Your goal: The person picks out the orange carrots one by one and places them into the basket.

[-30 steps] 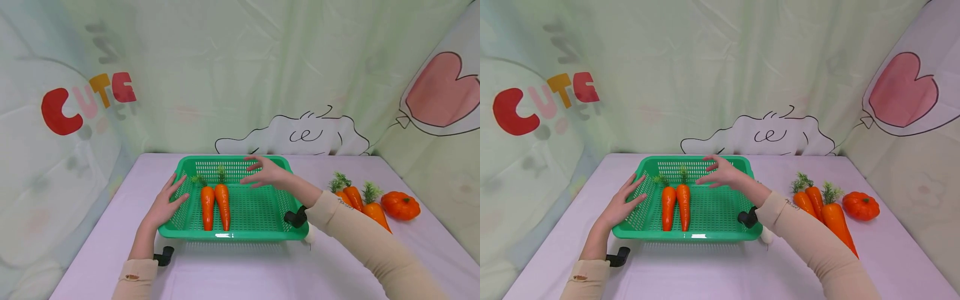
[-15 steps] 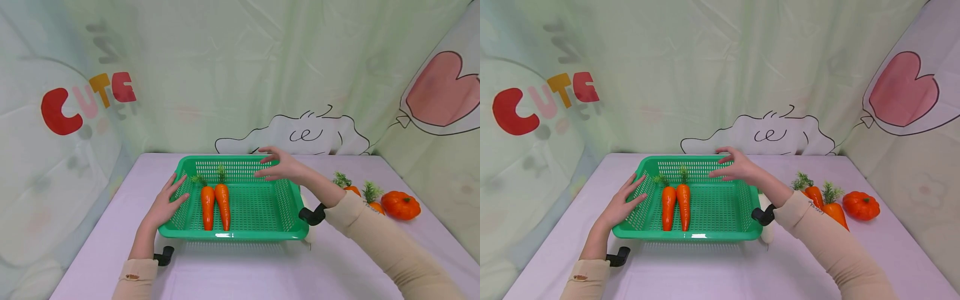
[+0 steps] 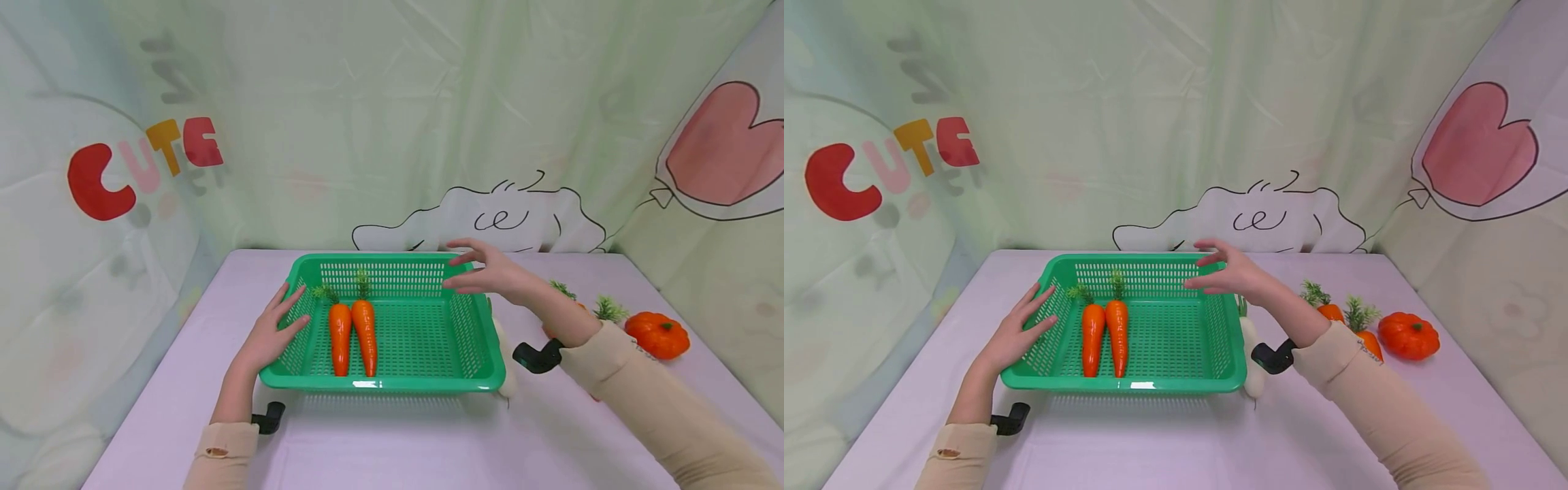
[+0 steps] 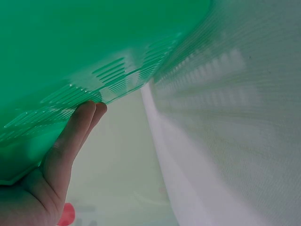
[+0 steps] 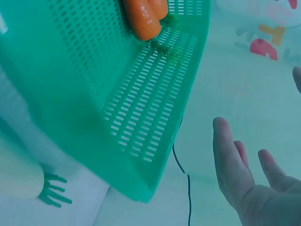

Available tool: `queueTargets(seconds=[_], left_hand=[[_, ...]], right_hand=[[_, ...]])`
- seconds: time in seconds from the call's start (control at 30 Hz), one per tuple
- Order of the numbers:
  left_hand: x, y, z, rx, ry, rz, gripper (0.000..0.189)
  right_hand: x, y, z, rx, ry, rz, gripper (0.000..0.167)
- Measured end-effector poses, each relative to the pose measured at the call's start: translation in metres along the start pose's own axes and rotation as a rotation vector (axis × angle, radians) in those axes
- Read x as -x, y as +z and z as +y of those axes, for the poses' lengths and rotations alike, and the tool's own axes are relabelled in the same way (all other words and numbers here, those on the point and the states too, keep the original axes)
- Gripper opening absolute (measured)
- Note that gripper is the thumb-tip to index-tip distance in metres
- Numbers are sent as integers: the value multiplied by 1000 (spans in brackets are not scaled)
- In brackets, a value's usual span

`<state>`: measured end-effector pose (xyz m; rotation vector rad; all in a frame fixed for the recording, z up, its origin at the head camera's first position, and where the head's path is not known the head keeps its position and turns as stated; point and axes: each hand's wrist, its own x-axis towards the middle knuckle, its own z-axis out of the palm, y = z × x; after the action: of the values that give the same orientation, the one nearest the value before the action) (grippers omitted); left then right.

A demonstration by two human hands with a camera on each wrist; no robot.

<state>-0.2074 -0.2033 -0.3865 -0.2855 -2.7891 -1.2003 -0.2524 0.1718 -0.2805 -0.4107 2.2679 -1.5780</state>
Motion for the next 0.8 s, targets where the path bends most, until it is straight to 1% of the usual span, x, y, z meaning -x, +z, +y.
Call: queueTargets(seconds=[0.27, 0.37, 0.63, 0.8], left_hand=[[-1, 1, -1, 3, 2, 3, 57], [-1, 1, -2, 2, 8, 6, 57], [-1, 1, -3, 2, 5, 10, 57], [-1, 1, -3, 1, 12, 4, 58]], right_hand=[[12, -16, 9, 37, 12, 38, 78], [15, -20, 13, 66, 15, 46, 80], [26, -31, 25, 198, 24, 88, 79], [33, -41, 32, 229, 23, 101, 77]])
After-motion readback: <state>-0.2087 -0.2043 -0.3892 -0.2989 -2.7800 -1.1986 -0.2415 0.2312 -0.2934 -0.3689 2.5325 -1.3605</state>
